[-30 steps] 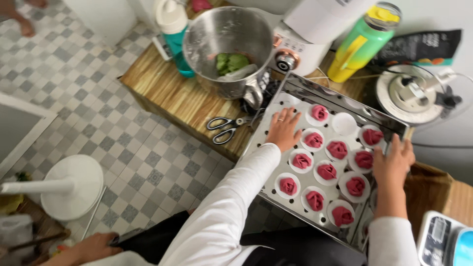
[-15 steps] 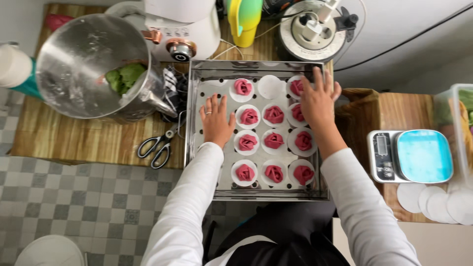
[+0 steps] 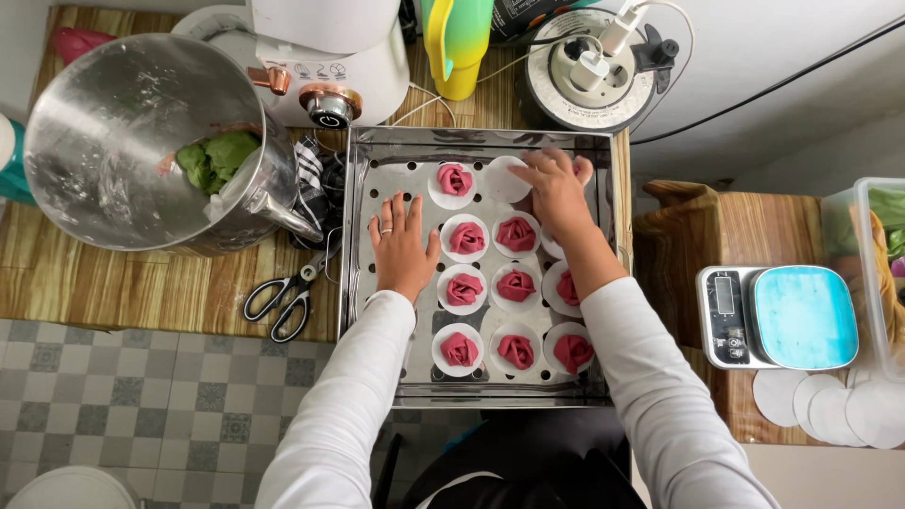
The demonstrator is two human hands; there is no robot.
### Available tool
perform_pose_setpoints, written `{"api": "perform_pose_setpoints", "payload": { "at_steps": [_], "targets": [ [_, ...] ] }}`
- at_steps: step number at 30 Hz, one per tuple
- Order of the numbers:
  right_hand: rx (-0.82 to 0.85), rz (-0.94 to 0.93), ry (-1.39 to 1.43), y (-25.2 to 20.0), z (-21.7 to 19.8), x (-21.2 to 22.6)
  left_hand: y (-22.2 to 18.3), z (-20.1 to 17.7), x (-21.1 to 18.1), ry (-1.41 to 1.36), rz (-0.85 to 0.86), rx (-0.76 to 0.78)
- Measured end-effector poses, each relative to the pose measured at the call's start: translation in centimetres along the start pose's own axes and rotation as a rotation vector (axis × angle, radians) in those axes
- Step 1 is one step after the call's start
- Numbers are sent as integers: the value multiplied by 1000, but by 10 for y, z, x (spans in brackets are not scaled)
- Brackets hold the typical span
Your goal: The person prepares dough by hand, cutting it with a tool and rolling it into the shape of a rose before placing it into a metal steamer tray alongside others.
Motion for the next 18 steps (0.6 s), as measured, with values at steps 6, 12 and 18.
{"api": "perform_pose_setpoints", "payload": {
  "at_steps": [6, 12, 18],
  "targets": [
    [34, -86, -39, -3, -3, 18, 0, -1, 1, 4, -9, 5],
    [109, -167, -111, -2, 8, 21, 1, 4, 3, -6, -7, -9],
    [174, -124, -152, 0, 21, 12, 1, 7, 4, 5, -16, 1]
  ]
}}
Point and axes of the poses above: each hand's wrist, its own y-axis towards the middle knuckle, its own z-axis out of the palm, x = y × z, the point moved 5 cm from there along y, towards the middle knuckle, and after that the axes turned 3 degrees about z, right-handed, at the moved point
